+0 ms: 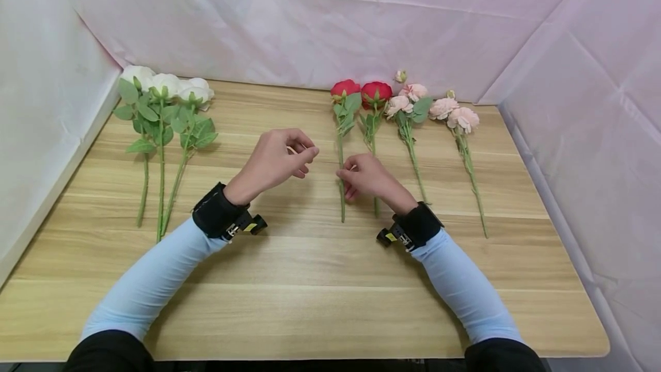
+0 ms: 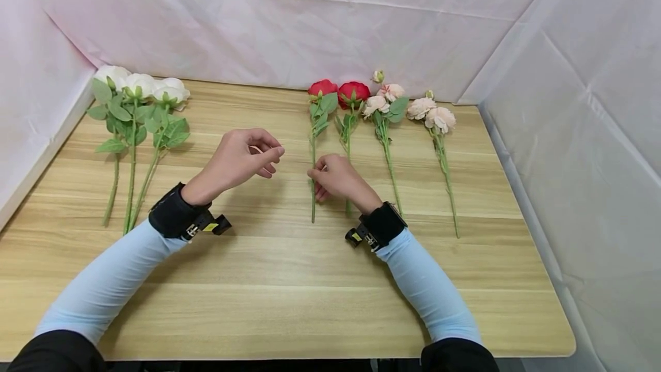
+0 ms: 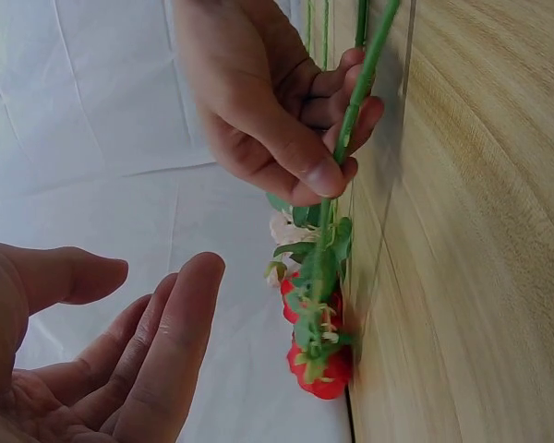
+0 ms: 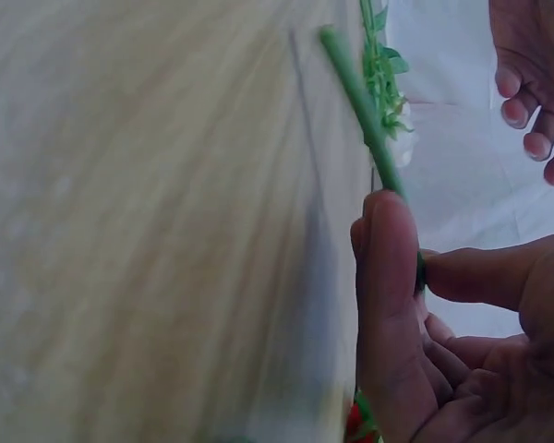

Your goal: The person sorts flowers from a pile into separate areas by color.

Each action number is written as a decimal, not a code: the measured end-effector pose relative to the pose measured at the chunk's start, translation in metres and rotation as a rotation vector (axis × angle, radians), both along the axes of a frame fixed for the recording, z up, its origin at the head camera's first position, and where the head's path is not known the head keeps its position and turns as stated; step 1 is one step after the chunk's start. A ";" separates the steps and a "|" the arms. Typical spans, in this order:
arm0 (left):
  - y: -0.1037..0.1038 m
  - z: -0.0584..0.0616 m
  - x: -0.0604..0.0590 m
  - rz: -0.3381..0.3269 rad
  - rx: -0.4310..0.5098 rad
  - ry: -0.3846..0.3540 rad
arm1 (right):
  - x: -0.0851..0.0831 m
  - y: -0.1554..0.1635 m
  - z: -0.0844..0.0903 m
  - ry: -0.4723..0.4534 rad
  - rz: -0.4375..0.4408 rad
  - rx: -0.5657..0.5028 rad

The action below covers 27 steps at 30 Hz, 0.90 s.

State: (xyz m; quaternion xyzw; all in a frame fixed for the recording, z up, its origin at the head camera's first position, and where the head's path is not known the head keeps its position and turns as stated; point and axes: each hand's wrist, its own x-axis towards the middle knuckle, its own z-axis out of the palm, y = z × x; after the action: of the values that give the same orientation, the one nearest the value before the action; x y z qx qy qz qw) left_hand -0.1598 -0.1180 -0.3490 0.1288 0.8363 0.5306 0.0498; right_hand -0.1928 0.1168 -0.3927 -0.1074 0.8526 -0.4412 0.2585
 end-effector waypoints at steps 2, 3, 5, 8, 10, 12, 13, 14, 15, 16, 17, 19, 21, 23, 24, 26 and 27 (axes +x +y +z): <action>0.000 0.000 0.000 -0.001 -0.003 0.002 | -0.001 0.001 -0.002 -0.037 -0.004 0.008; 0.000 0.000 0.000 -0.002 -0.007 0.004 | -0.001 0.001 -0.003 -0.052 -0.007 0.012; 0.000 0.000 0.000 -0.002 -0.013 0.006 | -0.001 0.002 -0.005 -0.064 -0.002 0.021; 0.000 0.001 0.001 -0.004 -0.026 0.010 | -0.001 0.002 -0.007 -0.068 0.009 0.035; -0.001 0.001 0.001 -0.003 -0.030 0.012 | 0.000 0.002 -0.007 -0.065 0.017 0.038; -0.001 0.001 0.001 -0.003 -0.033 0.012 | 0.000 0.001 -0.007 -0.065 0.026 0.038; -0.001 0.001 0.001 -0.003 -0.036 0.013 | 0.001 0.001 -0.007 -0.064 0.029 0.038; -0.001 0.000 0.001 -0.004 -0.041 0.014 | 0.001 0.001 -0.007 -0.065 0.032 0.039; -0.001 0.000 0.001 -0.006 -0.045 0.015 | 0.002 0.001 -0.006 -0.064 0.035 0.041; -0.001 0.000 0.001 -0.007 -0.048 0.016 | 0.002 0.001 -0.006 -0.064 0.037 0.043; -0.001 0.000 0.001 -0.009 -0.051 0.018 | 0.002 0.001 -0.006 -0.062 0.039 0.046; -0.001 -0.001 0.001 -0.009 -0.055 0.021 | 0.002 0.002 -0.006 -0.058 0.042 0.054; -0.001 -0.001 0.000 -0.008 -0.057 0.021 | 0.001 0.002 -0.006 -0.054 0.046 0.059; -0.001 -0.001 -0.001 -0.007 -0.057 0.021 | 0.001 0.003 -0.007 -0.049 0.046 0.065; -0.001 -0.002 -0.001 -0.005 -0.059 0.021 | 0.000 0.003 -0.007 -0.046 0.044 0.070; -0.001 -0.002 -0.002 -0.003 -0.063 0.024 | 0.000 0.004 -0.006 -0.038 0.037 0.082; -0.002 -0.002 -0.002 -0.003 -0.067 0.026 | 0.000 0.005 -0.005 -0.031 0.033 0.087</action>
State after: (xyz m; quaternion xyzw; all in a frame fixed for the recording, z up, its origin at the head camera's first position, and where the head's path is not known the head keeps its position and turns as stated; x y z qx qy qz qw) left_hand -0.1617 -0.1196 -0.3507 0.1351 0.8540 0.5004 0.0440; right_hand -0.1929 0.1217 -0.3977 -0.1034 0.8650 -0.4011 0.2832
